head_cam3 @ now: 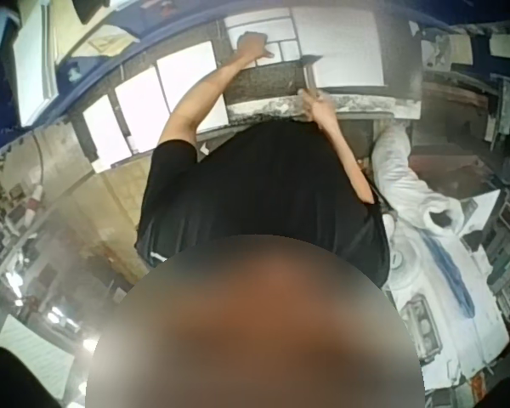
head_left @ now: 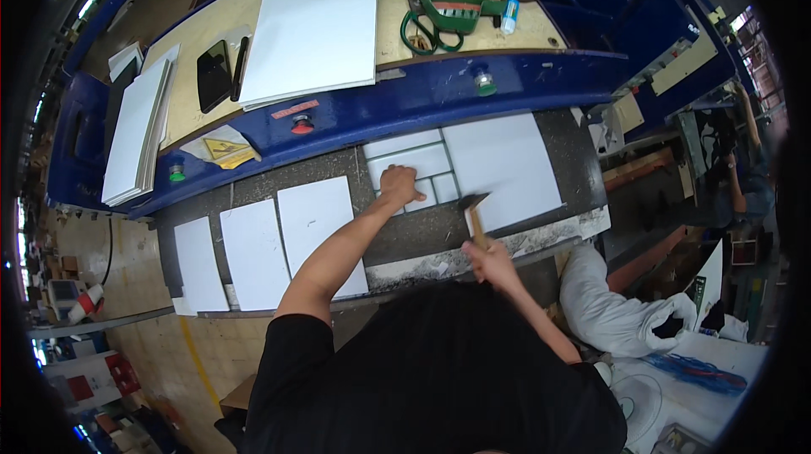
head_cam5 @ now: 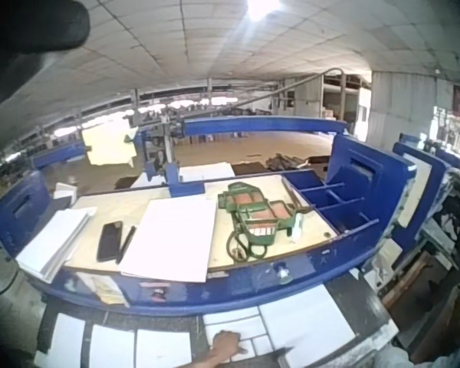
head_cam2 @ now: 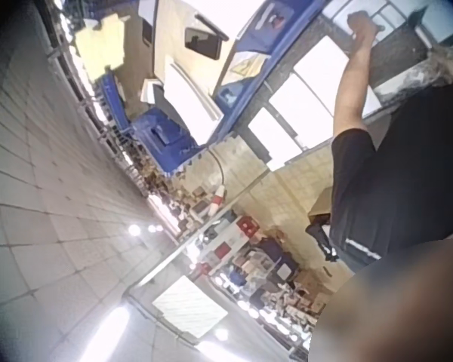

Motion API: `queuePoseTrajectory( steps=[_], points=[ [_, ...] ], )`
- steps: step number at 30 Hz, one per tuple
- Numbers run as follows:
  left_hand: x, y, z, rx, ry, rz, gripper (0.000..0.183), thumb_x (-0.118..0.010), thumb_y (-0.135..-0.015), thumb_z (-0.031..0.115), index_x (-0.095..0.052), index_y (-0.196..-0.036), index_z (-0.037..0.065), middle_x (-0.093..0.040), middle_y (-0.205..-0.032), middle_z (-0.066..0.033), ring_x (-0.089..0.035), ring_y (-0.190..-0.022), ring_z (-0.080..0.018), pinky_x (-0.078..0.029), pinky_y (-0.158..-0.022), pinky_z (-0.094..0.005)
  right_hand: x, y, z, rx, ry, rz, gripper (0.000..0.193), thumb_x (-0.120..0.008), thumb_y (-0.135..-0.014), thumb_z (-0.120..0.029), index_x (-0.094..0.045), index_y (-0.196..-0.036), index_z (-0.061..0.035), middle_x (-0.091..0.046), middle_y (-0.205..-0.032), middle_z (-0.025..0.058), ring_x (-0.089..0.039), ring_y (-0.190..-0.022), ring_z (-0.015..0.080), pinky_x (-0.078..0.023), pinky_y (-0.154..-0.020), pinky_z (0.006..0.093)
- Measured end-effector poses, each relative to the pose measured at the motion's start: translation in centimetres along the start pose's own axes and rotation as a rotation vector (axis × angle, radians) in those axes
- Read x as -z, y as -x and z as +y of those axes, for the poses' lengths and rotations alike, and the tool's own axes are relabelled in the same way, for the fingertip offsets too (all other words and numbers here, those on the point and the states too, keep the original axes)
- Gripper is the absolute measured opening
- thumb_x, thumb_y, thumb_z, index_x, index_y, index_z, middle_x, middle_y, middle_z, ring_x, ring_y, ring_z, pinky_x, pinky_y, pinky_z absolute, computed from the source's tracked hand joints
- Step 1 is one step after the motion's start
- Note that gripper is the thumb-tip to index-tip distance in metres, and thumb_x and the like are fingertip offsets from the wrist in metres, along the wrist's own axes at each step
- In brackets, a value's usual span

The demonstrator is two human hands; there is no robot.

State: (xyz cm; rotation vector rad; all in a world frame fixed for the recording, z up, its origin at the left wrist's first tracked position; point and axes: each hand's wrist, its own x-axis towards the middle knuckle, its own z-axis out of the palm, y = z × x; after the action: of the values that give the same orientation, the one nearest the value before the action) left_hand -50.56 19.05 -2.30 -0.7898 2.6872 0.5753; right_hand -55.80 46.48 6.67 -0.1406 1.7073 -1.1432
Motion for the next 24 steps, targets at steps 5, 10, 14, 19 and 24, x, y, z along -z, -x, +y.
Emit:
queuePoseTrajectory(
  steps=[5,10,14,19,24],
  points=[
    [0.9,0.1,0.7,-0.003,0.034,-0.009,0.052,-0.085,-0.062,0.043,-0.071,-0.093,0.004,-0.068,-0.103,-0.0162,-0.059,-0.105,-0.0337,-0.049,-0.089,-0.0418,0.2,3.6,-5.2,0.852,-0.167,0.179,0.030,-0.065,-0.094,-0.020,-0.052,-0.071,-0.0059,-0.048,-0.053,0.0007,-0.045,-0.041,0.0118,-0.035,-0.040,0.0295],
    [-0.4,0.4,1.2,-0.015,0.016,0.030,0.053,-0.085,-0.063,0.044,-0.070,-0.094,0.003,-0.067,-0.104,-0.0175,-0.059,-0.106,-0.0338,-0.049,-0.090,-0.0422,1.8,-3.6,8.2,-0.068,0.479,-0.107,0.037,-0.073,-0.082,-0.033,-0.062,-0.084,0.0030,-0.059,-0.062,0.0078,-0.052,-0.044,0.0173,-0.043,-0.044,0.0359],
    [-0.1,0.9,0.3,0.004,0.028,0.061,0.056,-0.085,-0.062,0.044,-0.070,-0.095,0.002,-0.066,-0.105,-0.0189,-0.058,-0.108,-0.0344,-0.050,-0.090,-0.0428,0.2,3.8,-4.4,0.261,0.293,-0.021,0.026,-0.066,-0.091,-0.022,-0.055,-0.077,-0.0035,-0.051,-0.057,0.0023,-0.048,-0.044,0.0129,-0.040,-0.043,0.0293],
    [0.1,1.0,1.4,-0.020,0.040,0.046,0.054,-0.085,-0.063,0.044,-0.071,-0.095,0.003,-0.066,-0.105,-0.0183,-0.057,-0.109,-0.0347,-0.049,-0.091,-0.0427,0.3,0.8,1.1,0.777,0.228,0.124,0.025,-0.059,-0.095,-0.022,-0.057,-0.083,0.0002,-0.055,-0.063,0.0126,-0.057,-0.059,0.0211,-0.046,-0.058,0.0341],
    [-0.2,1.0,0.4,0.042,-0.013,0.082,0.056,-0.085,-0.065,0.042,-0.071,-0.098,0.000,-0.066,-0.107,-0.0192,-0.056,-0.111,-0.0346,-0.048,-0.093,-0.0428,0.1,-2.0,3.8,0.161,0.714,-0.092,0.036,-0.066,-0.087,-0.029,-0.064,-0.100,0.0040,-0.067,-0.085,0.0250,-0.066,-0.085,0.0412,-0.050,-0.075,0.0447]
  ],
)
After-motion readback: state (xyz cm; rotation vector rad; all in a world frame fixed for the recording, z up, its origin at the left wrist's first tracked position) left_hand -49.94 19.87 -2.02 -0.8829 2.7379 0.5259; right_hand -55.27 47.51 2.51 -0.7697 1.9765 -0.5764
